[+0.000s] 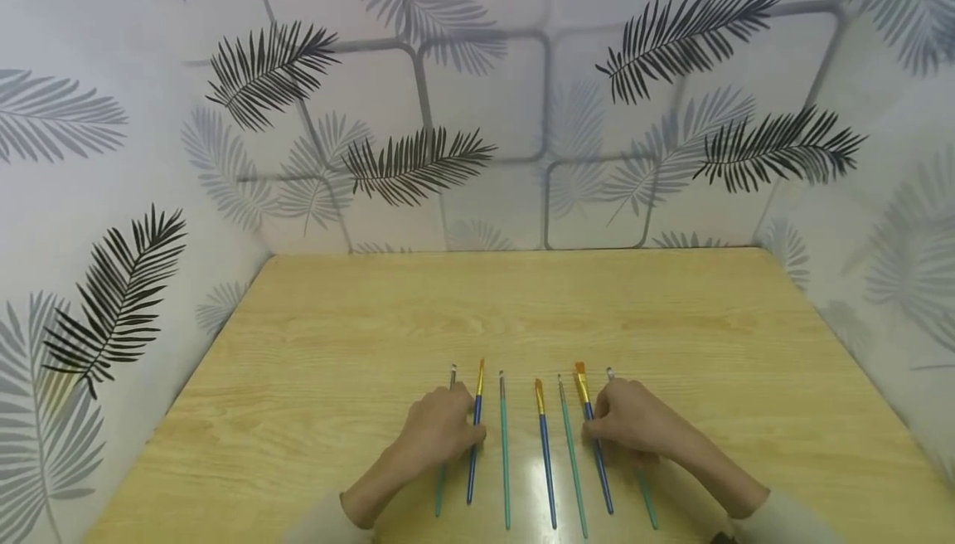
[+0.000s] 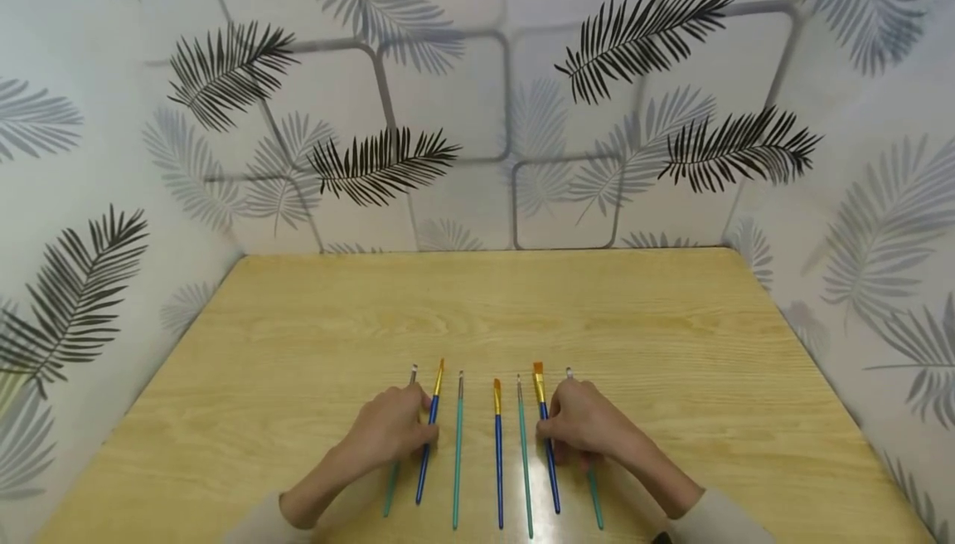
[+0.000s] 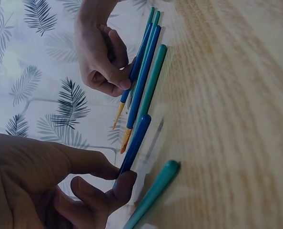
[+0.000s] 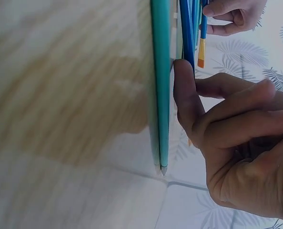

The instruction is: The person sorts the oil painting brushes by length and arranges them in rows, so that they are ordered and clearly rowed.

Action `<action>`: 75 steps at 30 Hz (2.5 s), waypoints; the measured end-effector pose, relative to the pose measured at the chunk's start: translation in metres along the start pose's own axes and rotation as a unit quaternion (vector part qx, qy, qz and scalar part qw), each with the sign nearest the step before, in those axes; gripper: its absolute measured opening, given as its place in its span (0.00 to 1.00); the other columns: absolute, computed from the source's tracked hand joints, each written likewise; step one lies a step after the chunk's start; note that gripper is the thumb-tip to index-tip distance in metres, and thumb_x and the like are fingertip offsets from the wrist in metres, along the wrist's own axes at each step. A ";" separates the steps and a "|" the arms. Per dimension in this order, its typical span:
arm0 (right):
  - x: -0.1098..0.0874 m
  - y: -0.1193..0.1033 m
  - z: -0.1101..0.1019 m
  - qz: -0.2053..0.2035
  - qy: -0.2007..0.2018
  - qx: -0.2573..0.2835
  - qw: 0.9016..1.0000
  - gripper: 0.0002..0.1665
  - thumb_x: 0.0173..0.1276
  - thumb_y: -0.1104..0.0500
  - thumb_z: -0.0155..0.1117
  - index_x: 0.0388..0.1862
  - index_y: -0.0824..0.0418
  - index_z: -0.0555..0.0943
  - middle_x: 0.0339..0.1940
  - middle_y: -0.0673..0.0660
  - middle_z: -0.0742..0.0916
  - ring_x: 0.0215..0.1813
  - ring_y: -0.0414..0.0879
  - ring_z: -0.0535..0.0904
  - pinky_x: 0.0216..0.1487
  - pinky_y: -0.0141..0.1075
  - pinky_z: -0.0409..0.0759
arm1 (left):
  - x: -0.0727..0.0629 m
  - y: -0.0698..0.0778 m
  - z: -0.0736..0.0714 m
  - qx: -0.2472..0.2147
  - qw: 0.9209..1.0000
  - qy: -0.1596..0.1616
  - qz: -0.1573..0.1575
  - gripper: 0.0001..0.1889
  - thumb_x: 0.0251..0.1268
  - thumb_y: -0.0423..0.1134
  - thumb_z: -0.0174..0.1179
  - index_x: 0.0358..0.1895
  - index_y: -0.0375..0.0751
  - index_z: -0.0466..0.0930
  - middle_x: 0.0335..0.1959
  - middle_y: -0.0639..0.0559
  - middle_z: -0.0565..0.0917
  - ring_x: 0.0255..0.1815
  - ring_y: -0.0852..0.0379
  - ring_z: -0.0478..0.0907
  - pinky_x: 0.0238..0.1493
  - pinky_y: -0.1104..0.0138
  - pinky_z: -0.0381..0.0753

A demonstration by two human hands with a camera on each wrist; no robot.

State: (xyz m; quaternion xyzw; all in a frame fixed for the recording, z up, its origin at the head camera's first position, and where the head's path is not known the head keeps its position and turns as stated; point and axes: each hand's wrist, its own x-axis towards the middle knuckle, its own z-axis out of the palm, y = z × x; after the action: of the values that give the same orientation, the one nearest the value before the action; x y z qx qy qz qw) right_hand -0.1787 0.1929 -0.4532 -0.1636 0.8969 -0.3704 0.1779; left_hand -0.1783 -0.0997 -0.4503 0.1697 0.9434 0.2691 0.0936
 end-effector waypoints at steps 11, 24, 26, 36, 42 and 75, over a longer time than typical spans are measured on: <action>0.000 0.000 -0.005 -0.005 -0.003 0.013 1.000 0.10 0.66 0.59 0.65 0.32 0.66 0.83 0.07 0.51 0.79 0.04 0.34 0.69 0.06 0.24 0.62 | 0.001 0.000 -0.007 -0.034 0.999 0.011 0.005 0.20 0.58 0.32 0.63 0.51 0.21 0.78 0.08 0.60 0.69 0.06 0.69 0.59 0.09 0.78 0.55; 0.002 -0.002 -0.016 0.013 0.010 0.028 0.999 0.09 0.68 0.58 0.63 0.34 0.64 0.82 0.17 0.52 0.87 0.05 0.32 0.62 0.07 0.26 0.60 | 0.006 -0.004 -0.017 -0.057 0.998 0.008 0.018 0.22 0.61 0.32 0.61 0.55 0.20 0.73 0.20 0.51 0.85 0.08 0.67 0.68 0.11 0.78 0.60; 0.002 -0.003 -0.018 0.020 0.012 0.034 0.999 0.10 0.68 0.57 0.63 0.35 0.64 0.82 0.17 0.53 0.87 0.04 0.32 0.62 0.07 0.27 0.61 | 0.007 -0.005 -0.020 -0.060 0.998 0.008 0.014 0.22 0.61 0.32 0.61 0.55 0.21 0.73 0.23 0.50 0.86 0.10 0.66 0.70 0.11 0.78 0.62; 0.003 -0.006 -0.024 0.020 0.012 0.057 0.998 0.11 0.70 0.57 0.63 0.36 0.65 0.80 0.21 0.56 0.88 0.05 0.33 0.63 0.08 0.27 0.60 | 0.012 -0.009 -0.037 -0.094 0.995 0.024 0.025 0.22 0.63 0.33 0.59 0.57 0.21 0.71 0.28 0.46 0.88 0.07 0.61 0.75 0.09 0.76 0.59; 0.004 -0.009 -0.028 0.034 0.022 0.062 0.997 0.13 0.69 0.56 0.62 0.41 0.67 0.79 0.22 0.54 0.89 0.05 0.34 0.64 0.09 0.27 0.59 | 0.016 -0.012 -0.045 -0.112 0.993 0.023 0.037 0.22 0.63 0.33 0.58 0.57 0.23 0.71 0.22 0.44 0.87 0.08 0.46 0.78 0.09 0.76 0.55; 0.019 -0.010 -0.041 0.002 0.053 0.085 0.995 0.18 0.72 0.53 0.62 0.49 0.68 0.81 0.25 0.56 0.89 0.08 0.36 0.60 0.11 0.29 0.63 | 0.034 -0.021 -0.059 -0.156 0.987 0.043 0.003 0.22 0.64 0.35 0.59 0.60 0.30 0.73 0.30 0.48 0.88 0.07 0.58 0.76 0.10 0.74 0.59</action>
State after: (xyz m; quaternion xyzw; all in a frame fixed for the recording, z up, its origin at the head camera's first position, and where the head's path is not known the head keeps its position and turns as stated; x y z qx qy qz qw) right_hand -0.2122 0.2032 -0.4228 -0.1257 0.8707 -0.4532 0.1438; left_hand -0.2310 -0.1323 -0.4154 0.1441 0.8927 0.4198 0.0779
